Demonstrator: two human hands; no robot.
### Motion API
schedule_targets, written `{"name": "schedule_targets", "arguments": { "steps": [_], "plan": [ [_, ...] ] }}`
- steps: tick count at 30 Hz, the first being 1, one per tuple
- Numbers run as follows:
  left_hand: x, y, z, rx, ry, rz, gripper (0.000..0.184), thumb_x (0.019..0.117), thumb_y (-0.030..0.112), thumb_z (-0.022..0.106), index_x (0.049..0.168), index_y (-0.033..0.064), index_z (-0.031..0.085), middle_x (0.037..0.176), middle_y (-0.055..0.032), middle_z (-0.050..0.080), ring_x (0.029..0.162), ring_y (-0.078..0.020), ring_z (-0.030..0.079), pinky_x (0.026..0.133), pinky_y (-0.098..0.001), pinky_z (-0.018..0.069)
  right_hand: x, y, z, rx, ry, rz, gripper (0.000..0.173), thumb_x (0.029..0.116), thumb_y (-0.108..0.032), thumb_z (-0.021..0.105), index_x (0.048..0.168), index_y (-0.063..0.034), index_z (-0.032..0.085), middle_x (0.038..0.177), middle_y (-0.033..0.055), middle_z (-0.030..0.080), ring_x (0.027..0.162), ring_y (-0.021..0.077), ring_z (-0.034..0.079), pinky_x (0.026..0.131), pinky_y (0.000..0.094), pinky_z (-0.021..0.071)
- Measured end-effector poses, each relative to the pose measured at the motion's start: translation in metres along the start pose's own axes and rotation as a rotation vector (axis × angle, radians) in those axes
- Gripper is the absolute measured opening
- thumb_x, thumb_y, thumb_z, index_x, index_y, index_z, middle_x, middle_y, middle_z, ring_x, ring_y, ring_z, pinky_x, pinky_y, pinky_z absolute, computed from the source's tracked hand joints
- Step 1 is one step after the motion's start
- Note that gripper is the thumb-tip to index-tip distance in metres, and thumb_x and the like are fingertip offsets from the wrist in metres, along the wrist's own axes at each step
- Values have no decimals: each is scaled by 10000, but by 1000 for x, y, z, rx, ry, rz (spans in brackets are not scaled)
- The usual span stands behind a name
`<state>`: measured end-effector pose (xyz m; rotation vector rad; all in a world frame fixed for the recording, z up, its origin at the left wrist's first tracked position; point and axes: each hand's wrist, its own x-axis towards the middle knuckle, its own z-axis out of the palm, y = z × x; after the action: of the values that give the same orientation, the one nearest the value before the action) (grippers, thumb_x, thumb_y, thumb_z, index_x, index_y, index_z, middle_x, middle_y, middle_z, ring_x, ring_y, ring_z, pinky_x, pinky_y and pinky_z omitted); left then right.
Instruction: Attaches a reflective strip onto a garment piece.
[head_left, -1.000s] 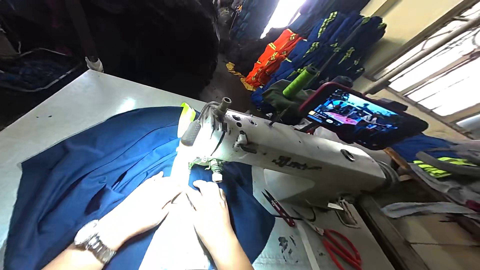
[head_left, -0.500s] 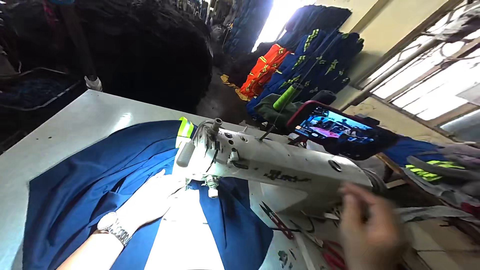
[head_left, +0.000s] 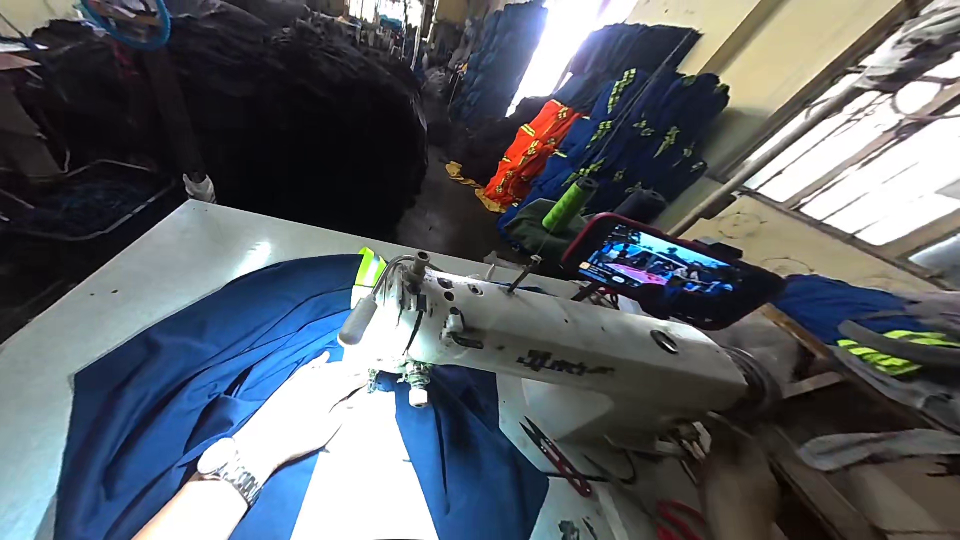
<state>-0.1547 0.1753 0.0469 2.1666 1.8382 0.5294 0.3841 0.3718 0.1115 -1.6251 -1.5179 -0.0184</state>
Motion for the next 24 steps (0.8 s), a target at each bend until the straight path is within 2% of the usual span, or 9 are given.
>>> {"name": "schedule_targets", "arguments": {
  "steps": [3, 5, 7, 9, 13, 16, 19, 22, 24],
  "plan": [
    [-2, -2, 0, 17, 19, 8, 451, 1016, 219, 414, 1417, 253, 616, 1497, 70, 564, 1423, -147, 484, 1238, -522, 259, 15, -4, -10, 91, 15, 12, 519, 1103, -265, 381, 1406, 144, 481, 1423, 341, 522, 1350, 393, 523, 1158, 465, 407],
    [-4, -2, 3, 34, 66, 28, 435, 1020, 222, 414, 1393, 251, 636, 1471, 71, 588, 1406, -150, 506, 1222, -529, 299, 45, -48, -25, 171, 30, 33, 581, 1105, -349, 354, 1416, 126, 477, 1448, 336, 497, 1381, 377, 488, 1175, 460, 372],
    [-6, 11, -9, 39, 19, -7, 454, 1018, 197, 398, 1410, 242, 623, 1496, 55, 569, 1427, -173, 486, 1230, -520, 282, 76, -78, -29, 73, -57, 75, 610, 1106, -409, 355, 1365, 111, 543, 1390, 347, 546, 1341, 441, 515, 1140, 586, 369],
    [-8, 36, -34, 0, -70, -88, 466, 1020, 149, 383, 1422, 204, 612, 1528, 0, 539, 1451, -238, 458, 1236, -520, 242, 87, -83, -24, -68, -125, 65, 568, 1114, -356, 376, 1304, 137, 582, 1324, 401, 562, 1290, 543, 519, 1079, 700, 352],
    [0, 47, -50, -66, -214, -187, 489, 1036, 130, 387, 1495, 187, 546, 1594, -21, 460, 1516, -245, 350, 1256, -529, 142, 47, -49, -10, 87, 32, 75, 550, 1115, -283, 328, 1420, 158, 451, 1452, 371, 475, 1393, 434, 462, 1183, 514, 340],
    [-1, 4, -4, 12, 14, -17, 456, 1011, 217, 409, 1414, 245, 622, 1506, 68, 558, 1433, -151, 476, 1242, -520, 253, 20, -30, -9, 137, 98, 90, 492, 1091, -221, 405, 1440, 124, 451, 1462, 327, 492, 1379, 370, 496, 1164, 445, 387],
    [-3, 17, -22, 23, -47, 0, 447, 1025, 194, 402, 1424, 208, 605, 1520, -10, 543, 1424, -252, 485, 1202, -542, 291, -32, -67, -23, 186, 124, -170, 486, 1037, -103, 498, 1424, 179, 413, 1437, 360, 486, 1338, 350, 533, 1104, 357, 459],
    [-1, 41, -51, 75, -43, -11, 398, 1003, 91, 476, 1354, 130, 659, 1471, -92, 577, 1368, -331, 521, 1146, -543, 353, -123, -136, -7, 246, -275, -429, 285, 1012, -87, 562, 1180, 136, 623, 1172, 265, 670, 1113, 273, 669, 961, 373, 561],
    [11, 36, -47, 148, -30, -30, 412, 1014, 139, 442, 1375, 164, 640, 1491, -67, 560, 1397, -307, 501, 1156, -555, 342, -172, -173, 30, 157, -665, -543, 366, 1010, -275, 612, 1270, -31, 695, 1322, 207, 658, 1261, 342, 617, 1074, 509, 490]
  ]
}}
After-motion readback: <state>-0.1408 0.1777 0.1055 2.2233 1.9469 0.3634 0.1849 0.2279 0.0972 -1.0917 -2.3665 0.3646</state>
